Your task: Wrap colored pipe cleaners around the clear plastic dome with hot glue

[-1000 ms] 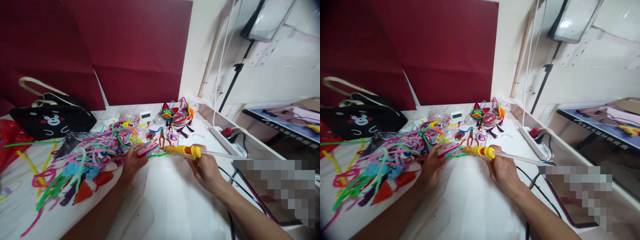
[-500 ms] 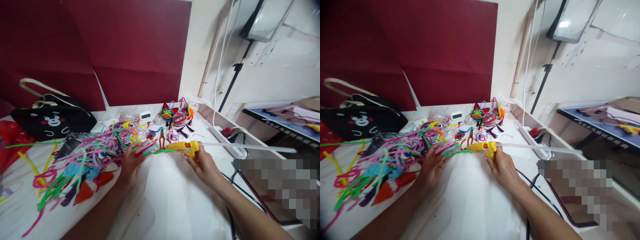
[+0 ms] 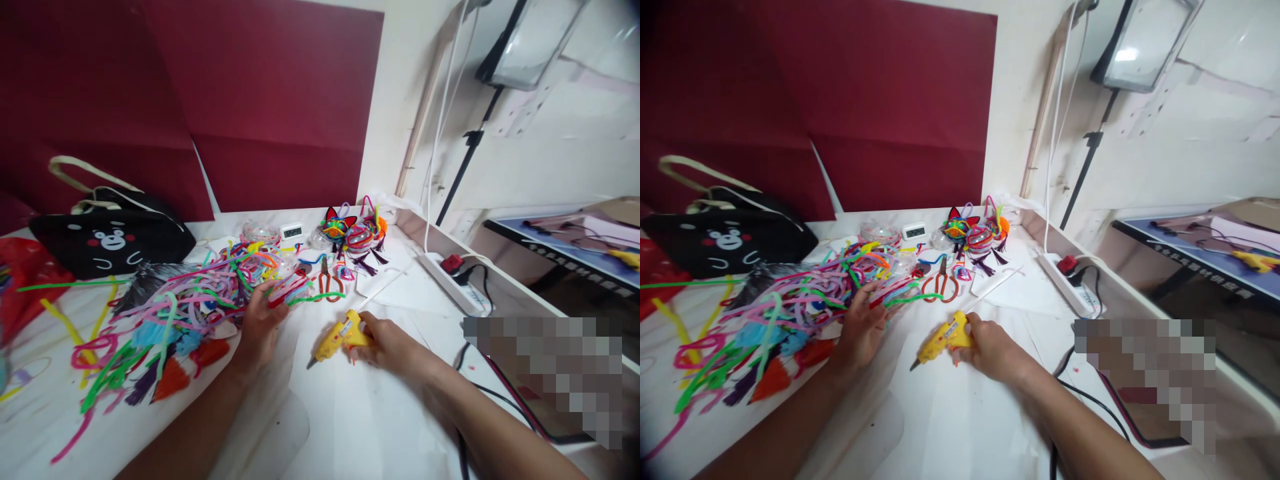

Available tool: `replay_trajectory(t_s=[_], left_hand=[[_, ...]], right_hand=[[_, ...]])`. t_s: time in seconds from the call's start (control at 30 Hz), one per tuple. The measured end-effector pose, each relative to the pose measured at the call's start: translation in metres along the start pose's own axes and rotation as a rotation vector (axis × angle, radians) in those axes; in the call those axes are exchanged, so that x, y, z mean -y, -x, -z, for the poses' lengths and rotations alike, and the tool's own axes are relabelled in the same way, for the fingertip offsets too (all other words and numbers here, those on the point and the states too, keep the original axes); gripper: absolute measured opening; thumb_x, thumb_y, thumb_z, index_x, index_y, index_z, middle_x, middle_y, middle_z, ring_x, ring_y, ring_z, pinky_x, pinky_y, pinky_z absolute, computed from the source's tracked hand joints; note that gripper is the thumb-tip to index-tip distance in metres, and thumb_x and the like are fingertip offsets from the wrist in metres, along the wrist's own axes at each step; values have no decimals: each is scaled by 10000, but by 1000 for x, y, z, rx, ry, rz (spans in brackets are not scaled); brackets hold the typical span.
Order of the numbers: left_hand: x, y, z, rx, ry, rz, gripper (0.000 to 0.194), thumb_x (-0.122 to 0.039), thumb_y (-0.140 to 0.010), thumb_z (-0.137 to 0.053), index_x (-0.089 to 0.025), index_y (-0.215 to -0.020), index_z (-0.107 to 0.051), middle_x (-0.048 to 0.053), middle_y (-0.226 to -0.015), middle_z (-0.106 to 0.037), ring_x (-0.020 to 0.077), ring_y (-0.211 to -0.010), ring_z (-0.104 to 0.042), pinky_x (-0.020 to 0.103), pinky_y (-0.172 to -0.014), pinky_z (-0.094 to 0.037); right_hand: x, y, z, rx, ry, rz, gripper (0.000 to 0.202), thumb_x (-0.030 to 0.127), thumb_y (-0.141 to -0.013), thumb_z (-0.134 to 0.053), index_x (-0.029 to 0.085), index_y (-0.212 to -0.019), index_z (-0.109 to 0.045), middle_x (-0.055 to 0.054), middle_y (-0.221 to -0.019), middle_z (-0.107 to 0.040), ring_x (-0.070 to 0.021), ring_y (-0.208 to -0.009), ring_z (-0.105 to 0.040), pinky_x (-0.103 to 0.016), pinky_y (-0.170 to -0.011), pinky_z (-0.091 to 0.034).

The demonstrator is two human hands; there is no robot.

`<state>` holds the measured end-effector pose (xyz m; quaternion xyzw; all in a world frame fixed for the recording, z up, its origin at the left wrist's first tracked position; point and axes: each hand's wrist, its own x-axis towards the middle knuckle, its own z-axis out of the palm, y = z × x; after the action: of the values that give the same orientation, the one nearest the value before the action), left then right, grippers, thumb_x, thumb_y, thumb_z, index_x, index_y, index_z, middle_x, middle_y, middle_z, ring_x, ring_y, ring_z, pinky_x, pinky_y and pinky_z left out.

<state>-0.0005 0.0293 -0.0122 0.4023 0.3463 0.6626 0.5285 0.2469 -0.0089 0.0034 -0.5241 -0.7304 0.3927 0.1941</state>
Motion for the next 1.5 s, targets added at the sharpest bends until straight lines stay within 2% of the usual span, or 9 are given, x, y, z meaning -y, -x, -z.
replay_trajectory(t_s=[0.1,0.2,0.33,0.47,0.67,0.87,1.03,1.37,1.5], left_hand=[[0,2,-3,1,-40,7,586,-326,-571,-869,-219,-1075,-591,30,-991,-717,214,-921,-686,348,-846,-526],[1,5,-7,8,-103,-2,565,-309,-572,-868,-222,-1062,-600,20,-983,-714,196,-908,-680,293,-789,-525],[4,10,-12,57,-167,8,563,-298,-566,-871,-218,-1049,-594,43,-1026,-716,218,-934,-675,305,-785,-528],[6,14,-17,118,-229,-24,587,-289,-566,-871,-206,-1072,-587,90,-1114,-696,289,-1079,-639,399,-906,-508],[3,20,-27,130,-286,-28,594,-264,-560,-870,-195,-1076,-584,100,-1145,-677,308,-1148,-600,423,-964,-479],[2,29,-36,111,-239,-49,616,-266,-536,-874,-193,-1071,-579,96,-1145,-673,304,-1123,-611,403,-930,-496],[-1,30,-34,212,-266,-52,604,-259,-562,-862,-200,-1089,-573,87,-1150,-678,289,-1112,-623,378,-920,-501],[-2,31,-30,262,-198,-18,602,-286,-575,-862,-241,-1105,-582,58,-1153,-688,244,-1051,-651,305,-850,-526],[-1,31,-30,302,-170,0,599,-291,-597,-857,-232,-1124,-578,55,-1126,-694,231,-1035,-656,289,-857,-521]], right_hand=[[-3,0,-1,-66,258,60,269,387,-800,-699,176,-903,-567,-41,-721,-679,-155,-596,-587,-254,-533,-394],[-2,2,0,-233,336,148,322,388,-847,-652,162,-1068,-589,-95,-902,-681,-203,-744,-636,-311,-646,-483],[6,4,1,-558,326,512,436,360,-875,-640,144,-1229,-505,-170,-1198,-581,-258,-1109,-553,-407,-924,-470],[9,5,-5,-577,367,710,424,315,-902,-618,172,-1276,-479,-145,-1174,-614,-250,-1101,-554,-403,-917,-451],[9,5,-11,-601,413,704,201,235,-986,-448,160,-1031,-628,-60,-775,-631,-168,-711,-556,-313,-691,-417],[12,6,-6,-689,363,698,215,240,-978,-464,168,-882,-642,-42,-730,-622,-149,-681,-535,-289,-671,-393],[13,3,-7,-706,199,652,169,235,-949,-526,174,-836,-637,-28,-748,-654,-133,-690,-555,-264,-667,-406],[19,3,-4,-592,-197,465,281,404,-859,-645,160,-720,-650,-13,-692,-660,-120,-641,-571,-233,-617,-427],[19,4,-2,-549,-245,433,212,339,-862,-627,155,-763,-664,-14,-719,-662,-123,-659,-561,-236,-624,-420]])
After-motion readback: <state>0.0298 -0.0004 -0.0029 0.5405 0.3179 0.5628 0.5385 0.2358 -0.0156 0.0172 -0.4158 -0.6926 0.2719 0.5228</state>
